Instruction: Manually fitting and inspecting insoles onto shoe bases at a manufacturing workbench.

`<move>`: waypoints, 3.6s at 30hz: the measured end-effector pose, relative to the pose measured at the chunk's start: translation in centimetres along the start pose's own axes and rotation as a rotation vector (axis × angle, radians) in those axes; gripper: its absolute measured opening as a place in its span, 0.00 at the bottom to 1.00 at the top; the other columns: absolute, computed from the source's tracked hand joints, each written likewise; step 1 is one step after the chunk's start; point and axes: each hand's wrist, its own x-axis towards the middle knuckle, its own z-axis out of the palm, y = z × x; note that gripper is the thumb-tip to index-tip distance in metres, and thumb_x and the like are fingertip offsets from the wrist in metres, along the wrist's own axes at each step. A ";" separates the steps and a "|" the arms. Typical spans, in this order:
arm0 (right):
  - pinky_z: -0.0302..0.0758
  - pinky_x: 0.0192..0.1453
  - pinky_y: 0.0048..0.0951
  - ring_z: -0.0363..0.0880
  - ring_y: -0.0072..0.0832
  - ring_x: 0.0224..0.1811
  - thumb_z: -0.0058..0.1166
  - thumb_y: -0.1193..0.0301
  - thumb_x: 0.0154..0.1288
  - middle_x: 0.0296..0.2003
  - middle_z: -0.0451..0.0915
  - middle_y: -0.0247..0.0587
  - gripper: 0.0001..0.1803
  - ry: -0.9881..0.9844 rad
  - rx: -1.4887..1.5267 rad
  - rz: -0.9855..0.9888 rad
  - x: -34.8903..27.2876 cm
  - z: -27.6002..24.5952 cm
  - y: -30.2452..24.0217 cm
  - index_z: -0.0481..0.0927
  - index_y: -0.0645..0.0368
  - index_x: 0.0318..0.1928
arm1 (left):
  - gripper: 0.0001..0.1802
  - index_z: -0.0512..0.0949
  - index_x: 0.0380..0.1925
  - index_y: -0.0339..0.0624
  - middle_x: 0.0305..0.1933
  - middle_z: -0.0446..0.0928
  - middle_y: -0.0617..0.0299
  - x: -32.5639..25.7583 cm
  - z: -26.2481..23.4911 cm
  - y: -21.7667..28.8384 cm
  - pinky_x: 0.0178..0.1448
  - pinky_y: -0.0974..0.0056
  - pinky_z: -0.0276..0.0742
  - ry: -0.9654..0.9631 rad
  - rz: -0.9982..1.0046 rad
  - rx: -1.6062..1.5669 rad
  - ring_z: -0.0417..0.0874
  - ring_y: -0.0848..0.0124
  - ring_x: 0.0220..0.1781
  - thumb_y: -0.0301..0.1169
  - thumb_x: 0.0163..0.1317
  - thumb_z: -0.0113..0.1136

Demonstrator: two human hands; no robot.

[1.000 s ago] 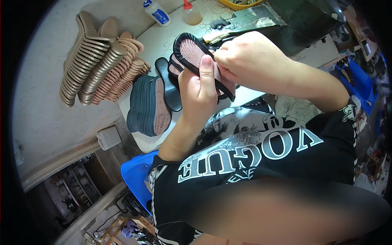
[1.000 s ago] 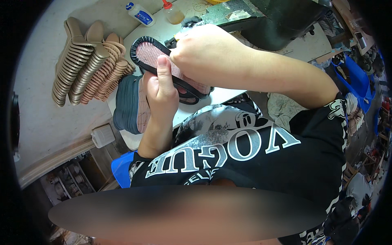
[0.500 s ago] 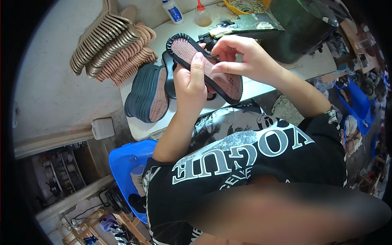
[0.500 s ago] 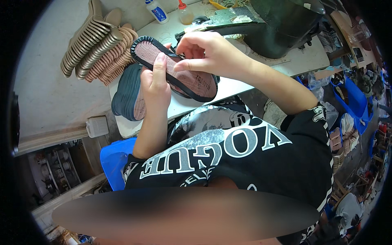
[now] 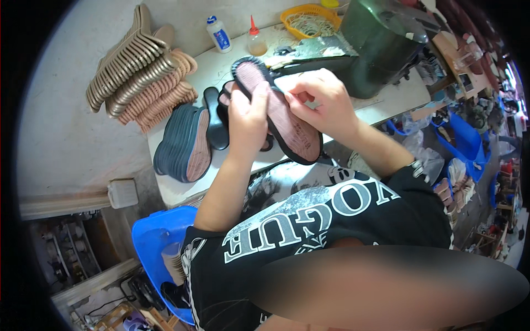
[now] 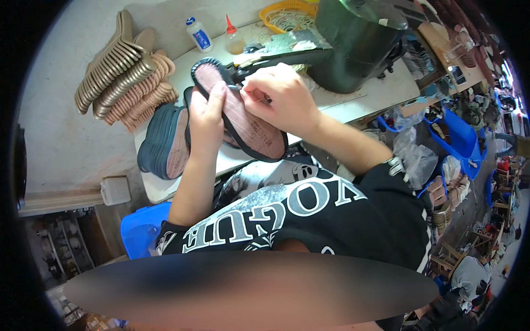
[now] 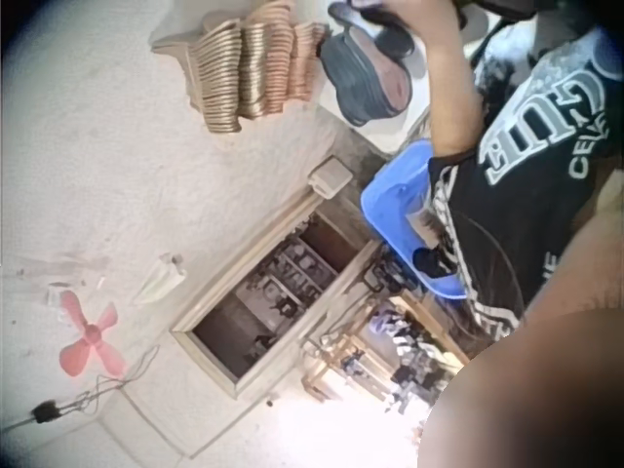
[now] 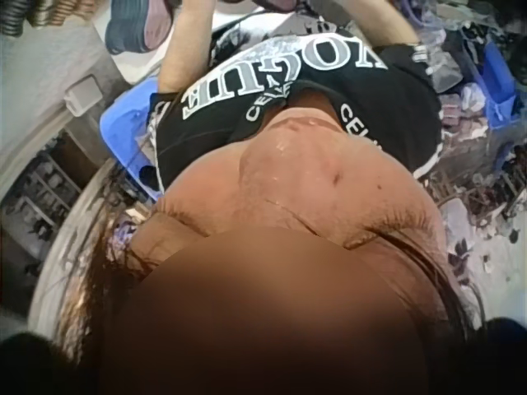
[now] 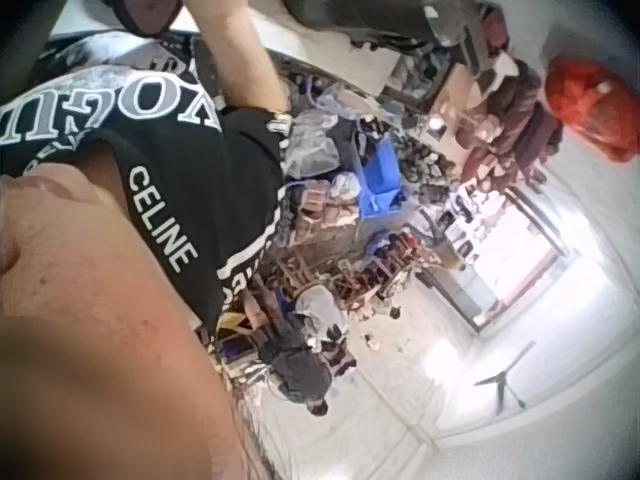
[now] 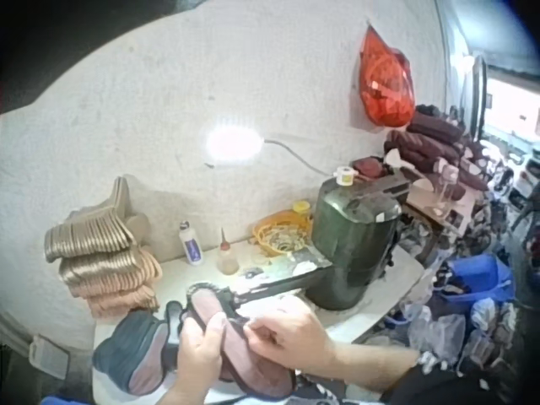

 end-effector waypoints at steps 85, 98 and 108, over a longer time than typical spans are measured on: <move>0.76 0.47 0.27 0.80 0.25 0.40 0.63 0.59 0.58 0.39 0.81 0.41 0.23 -0.446 1.533 0.761 -5.3 1.2 4.3 0.78 0.67 0.44 | 0.15 0.75 0.44 0.34 0.39 0.79 0.62 1.5 2.5 1.7 0.42 0.74 0.74 -0.378 -0.606 -0.554 0.78 0.78 0.37 0.31 0.60 0.62; 0.64 0.23 0.17 0.67 0.10 0.20 0.55 0.68 0.64 0.19 0.75 0.27 0.12 -0.445 0.810 0.802 0.1 -0.7 4.2 0.82 0.63 0.28 | 0.21 0.71 0.44 0.33 0.39 0.78 0.59 4.1 3.4 1.4 0.48 0.69 0.75 -0.106 -0.277 -0.295 0.78 0.73 0.40 0.28 0.53 0.69; 0.70 0.39 0.16 0.73 0.10 0.33 0.56 0.68 0.65 0.32 0.80 0.26 0.12 -0.478 1.032 0.967 -1.2 -0.8 5.2 0.80 0.64 0.43 | 0.21 0.73 0.41 0.30 0.40 0.78 0.55 7.4 3.8 -1.1 0.48 0.66 0.74 -0.066 -0.223 -0.066 0.79 0.70 0.40 0.30 0.51 0.69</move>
